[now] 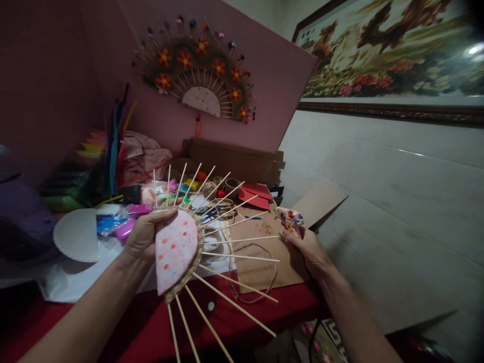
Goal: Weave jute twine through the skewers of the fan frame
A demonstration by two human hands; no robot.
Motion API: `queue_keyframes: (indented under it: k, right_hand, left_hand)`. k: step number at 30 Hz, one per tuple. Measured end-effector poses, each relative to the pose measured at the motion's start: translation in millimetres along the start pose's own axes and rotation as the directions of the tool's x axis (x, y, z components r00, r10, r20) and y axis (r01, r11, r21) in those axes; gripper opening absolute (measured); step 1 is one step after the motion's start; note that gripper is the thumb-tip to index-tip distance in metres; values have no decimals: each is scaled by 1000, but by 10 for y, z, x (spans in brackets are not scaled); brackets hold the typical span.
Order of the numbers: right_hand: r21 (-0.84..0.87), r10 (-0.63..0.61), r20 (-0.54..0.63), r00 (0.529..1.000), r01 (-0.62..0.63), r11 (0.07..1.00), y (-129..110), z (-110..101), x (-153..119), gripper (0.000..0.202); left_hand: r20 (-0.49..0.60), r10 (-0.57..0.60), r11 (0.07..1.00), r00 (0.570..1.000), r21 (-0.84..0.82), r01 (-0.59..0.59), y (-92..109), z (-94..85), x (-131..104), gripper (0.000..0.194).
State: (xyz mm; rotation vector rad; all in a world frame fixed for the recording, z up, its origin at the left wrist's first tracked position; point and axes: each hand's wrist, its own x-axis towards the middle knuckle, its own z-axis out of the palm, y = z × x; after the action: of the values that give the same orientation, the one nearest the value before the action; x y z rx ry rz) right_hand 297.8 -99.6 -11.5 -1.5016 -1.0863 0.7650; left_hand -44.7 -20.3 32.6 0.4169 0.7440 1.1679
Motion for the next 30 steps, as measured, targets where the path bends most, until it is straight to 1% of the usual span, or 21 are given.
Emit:
queue_keyframes:
  k: [2, 4, 5, 6, 7, 10, 11, 12, 14, 17, 19, 21, 23, 27, 30]
  right_hand:
    - [97, 48, 75, 996, -55, 994, -103, 72, -132, 44]
    - [143, 59, 179, 982, -85, 986, -193, 149, -252, 39]
    - [157, 53, 211, 976, -87, 984, -234, 179, -301, 35]
    - [169, 43, 219, 975, -81, 982, -275, 200, -343, 32]
    - [191, 26, 199, 980, -65, 979, -319, 209, -380, 30]
    - [302, -8, 93, 996, -21, 953, -477, 182, -499, 27]
    - [340, 0, 97, 995, -33, 940, -537, 166, -551, 27]
    - [360, 11, 131, 991, -58, 931, -596, 155, -609, 28]
    - [319, 31, 226, 974, -105, 942, -706, 163, -732, 32]
    - [103, 72, 326, 943, -111, 988, -820, 258, -855, 33]
    - [-28, 104, 374, 922, -101, 995, -860, 349, -859, 33]
    - [-98, 135, 431, 892, -102, 990, -880, 429, -813, 34]
    - [-107, 142, 475, 869, -103, 989, -897, 483, -755, 33]
    - [-73, 126, 497, 859, -103, 992, -933, 523, -694, 32]
    - [-90, 158, 523, 838, -130, 987, -933, 524, -686, 31]
  left_hand:
    - [13, -6, 1000, 1000, 8, 6, -7, -7, 10, 21]
    - [13, -10, 1000, 1000, 15, 10, -9, -15, 17, 21]
    - [8, -13, 1000, 1000, 21, 12, -9, -20, 20, 20]
    - [2, -13, 1000, 1000, 27, 13, -8, -26, 23, 21]
    - [-1, -10, 999, 1000, 31, 10, -8, -32, 26, 21]
    - [0, 18, 999, 1000, 42, -18, -11, -49, 38, 19]
    - [2, 35, 998, 999, 45, -35, -14, -50, 40, 18]
    - [-1, 51, 998, 999, 49, -51, -17, -49, 41, 17]
    - [-10, 84, 995, 996, 56, -83, -24, -38, 36, 15]
    - [-4, 113, 992, 994, 57, -112, -31, -13, 12, 15]
    - [10, 134, 989, 991, 66, -134, -34, -2, -6, 14]
    - [33, 162, 982, 986, 92, -164, -38, 0, -17, 13]
    - [48, 183, 975, 982, 121, -187, -44, -7, -19, 13]
    - [45, 199, 971, 979, 125, -204, -53, -28, -11, 15]
    - [49, 185, 975, 982, 115, -189, -55, -34, -13, 17]
